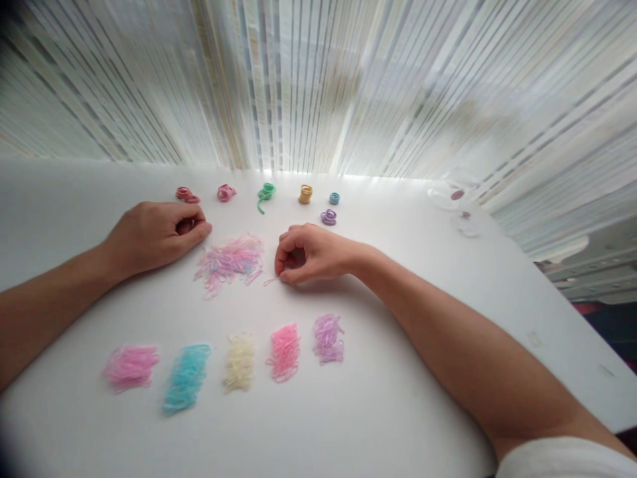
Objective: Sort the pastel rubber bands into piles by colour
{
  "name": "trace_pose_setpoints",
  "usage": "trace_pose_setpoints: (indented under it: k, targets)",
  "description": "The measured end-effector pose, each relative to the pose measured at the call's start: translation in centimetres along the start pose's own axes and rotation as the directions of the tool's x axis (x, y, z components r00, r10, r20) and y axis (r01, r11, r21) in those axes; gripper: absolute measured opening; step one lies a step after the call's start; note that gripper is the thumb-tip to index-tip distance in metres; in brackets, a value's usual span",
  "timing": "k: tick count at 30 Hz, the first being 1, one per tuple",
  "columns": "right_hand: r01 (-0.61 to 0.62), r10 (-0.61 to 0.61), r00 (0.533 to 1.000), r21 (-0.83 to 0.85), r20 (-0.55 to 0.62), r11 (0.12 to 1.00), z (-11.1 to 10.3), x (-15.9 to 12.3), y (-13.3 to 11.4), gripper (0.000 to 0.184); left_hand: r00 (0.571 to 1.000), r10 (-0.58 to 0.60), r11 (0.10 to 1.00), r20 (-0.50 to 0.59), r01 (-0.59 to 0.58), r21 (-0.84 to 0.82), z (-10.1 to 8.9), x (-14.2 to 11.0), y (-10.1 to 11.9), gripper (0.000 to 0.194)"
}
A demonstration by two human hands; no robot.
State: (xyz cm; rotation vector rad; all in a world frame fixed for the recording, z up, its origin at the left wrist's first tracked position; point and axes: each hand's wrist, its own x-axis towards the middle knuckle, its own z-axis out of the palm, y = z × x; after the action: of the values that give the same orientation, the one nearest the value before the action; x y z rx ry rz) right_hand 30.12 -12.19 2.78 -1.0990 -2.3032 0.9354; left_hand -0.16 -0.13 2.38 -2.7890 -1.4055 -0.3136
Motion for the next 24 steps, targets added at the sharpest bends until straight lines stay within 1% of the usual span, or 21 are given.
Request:
trace_pose_setpoints:
  k: [8,16,24]
  targets:
    - [-0.009,0.009,1.000,0.006,-0.024,1.000,0.11,0.00,-0.13,0.007,1.000,-0.001,1.000,-0.008,0.001,-0.001,0.01,-0.01,-0.11,0.033]
    - [-0.028,0.030,0.999,0.043,-0.044,0.999,0.26,-0.05,-0.15,0.008,1.000,-0.005,1.000,0.000,0.005,-0.013,-0.15,-0.05,0.26,0.036]
    - [-0.084,0.090,0.994,0.098,-0.061,0.992,0.27,-0.21,-0.12,0.007,1.000,-0.004,1.000,0.005,0.004,-0.007,-0.21,-0.16,0.31,0.035]
